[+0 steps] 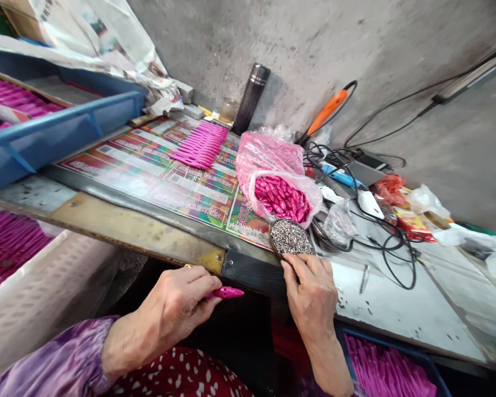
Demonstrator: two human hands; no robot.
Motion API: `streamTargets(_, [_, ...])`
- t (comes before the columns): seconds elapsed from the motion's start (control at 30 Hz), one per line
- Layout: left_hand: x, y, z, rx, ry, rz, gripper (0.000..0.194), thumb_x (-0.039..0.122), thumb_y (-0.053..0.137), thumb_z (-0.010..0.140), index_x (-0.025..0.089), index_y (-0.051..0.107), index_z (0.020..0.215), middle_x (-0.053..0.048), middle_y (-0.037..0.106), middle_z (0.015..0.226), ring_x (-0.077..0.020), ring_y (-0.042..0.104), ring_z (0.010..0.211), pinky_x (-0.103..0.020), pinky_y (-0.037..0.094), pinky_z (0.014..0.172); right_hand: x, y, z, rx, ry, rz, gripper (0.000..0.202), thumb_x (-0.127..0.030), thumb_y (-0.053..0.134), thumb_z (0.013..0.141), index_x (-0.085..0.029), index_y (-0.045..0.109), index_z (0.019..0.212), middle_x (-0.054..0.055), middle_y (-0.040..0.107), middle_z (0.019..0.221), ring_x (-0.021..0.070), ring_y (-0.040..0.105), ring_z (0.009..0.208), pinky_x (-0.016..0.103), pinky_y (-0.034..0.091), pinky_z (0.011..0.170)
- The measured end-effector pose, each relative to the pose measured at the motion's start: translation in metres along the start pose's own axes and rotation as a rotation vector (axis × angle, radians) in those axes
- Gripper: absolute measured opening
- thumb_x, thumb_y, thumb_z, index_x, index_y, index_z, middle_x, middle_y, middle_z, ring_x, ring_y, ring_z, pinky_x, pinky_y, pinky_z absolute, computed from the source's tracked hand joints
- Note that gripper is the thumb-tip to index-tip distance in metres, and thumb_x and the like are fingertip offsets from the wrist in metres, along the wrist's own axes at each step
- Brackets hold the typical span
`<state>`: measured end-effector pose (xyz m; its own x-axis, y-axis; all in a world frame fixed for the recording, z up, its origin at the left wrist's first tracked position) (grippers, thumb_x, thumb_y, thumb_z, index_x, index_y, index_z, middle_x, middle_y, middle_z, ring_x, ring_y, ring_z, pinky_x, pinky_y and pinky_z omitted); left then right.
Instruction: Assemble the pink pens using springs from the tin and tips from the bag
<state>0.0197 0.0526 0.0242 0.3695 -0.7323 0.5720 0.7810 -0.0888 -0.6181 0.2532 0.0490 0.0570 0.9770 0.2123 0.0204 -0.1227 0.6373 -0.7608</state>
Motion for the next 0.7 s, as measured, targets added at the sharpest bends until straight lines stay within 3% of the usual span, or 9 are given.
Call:
streamTargets(0.23, [0.000, 0.001, 0.000, -0.032, -0.018, 0.000, 0.010, 0.014, 0.057, 0.097, 0.019, 0.065, 0.099, 0.000, 0.066, 0.082, -0.0146, 0.063, 0.070, -0.026, 0.044, 0.063, 0.008, 0.003, 0.007, -0.095, 0.083, 0.131, 0.023, -0.023, 0.054, 0.098, -0.015, 0.074, 0.091, 0.009, 0.069, 0.085, 0.0268, 0.056, 0.083, 0.039, 0.045, 0.077])
streamTargets(0.37, [0.006, -0.001, 0.002, -0.052, -0.005, 0.009, 0.010, 0.013, 0.057, 0.096, 0.018, 0.065, 0.096, 0.000, 0.065, 0.081, -0.0150, 0.062, 0.071, -0.027, 0.043, 0.063, 0.021, 0.008, 0.015, -0.166, 0.169, 0.234, 0.017, -0.025, 0.058, 0.089, -0.019, 0.071, 0.080, 0.005, 0.068, 0.076, 0.0249, 0.056, 0.077, 0.037, 0.044, 0.072])
streamTargets(0.5, [0.011, -0.005, 0.005, -0.074, -0.012, 0.020, 0.012, 0.011, 0.056, 0.094, 0.017, 0.066, 0.090, -0.001, 0.065, 0.080, -0.0145, 0.061, 0.070, -0.027, 0.041, 0.062, 0.026, 0.006, 0.017, -0.153, 0.268, 0.321, 0.013, -0.028, 0.063, 0.081, -0.021, 0.067, 0.072, 0.003, 0.064, 0.069, 0.0234, 0.056, 0.072, 0.036, 0.043, 0.069])
streamTargets(0.6, [0.016, -0.009, 0.006, -0.084, -0.026, 0.014, 0.013, 0.011, 0.056, 0.092, 0.017, 0.066, 0.087, 0.000, 0.064, 0.077, -0.0136, 0.059, 0.068, -0.027, 0.040, 0.060, 0.011, -0.005, 0.012, -0.121, 0.313, 0.401, 0.011, -0.027, 0.064, 0.084, -0.022, 0.067, 0.075, 0.001, 0.064, 0.071, 0.0205, 0.057, 0.070, 0.034, 0.043, 0.068])
streamTargets(0.7, [0.022, -0.013, 0.009, -0.097, -0.030, 0.015, 0.014, 0.010, 0.056, 0.093, 0.016, 0.067, 0.087, -0.001, 0.065, 0.077, -0.0136, 0.059, 0.067, -0.026, 0.041, 0.060, -0.019, -0.019, 0.004, -0.112, 0.330, 0.558, 0.008, -0.024, 0.067, 0.087, -0.023, 0.067, 0.079, -0.002, 0.065, 0.074, 0.0160, 0.058, 0.067, 0.029, 0.046, 0.066])
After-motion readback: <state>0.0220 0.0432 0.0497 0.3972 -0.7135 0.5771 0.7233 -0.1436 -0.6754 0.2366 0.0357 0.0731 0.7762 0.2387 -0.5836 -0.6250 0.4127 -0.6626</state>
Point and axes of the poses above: each hand's wrist, its own z-axis towards the middle knuckle, its own y-axis out of the palm, x = y × z, the point moved 6 cm from there along z, towards the middle knuckle
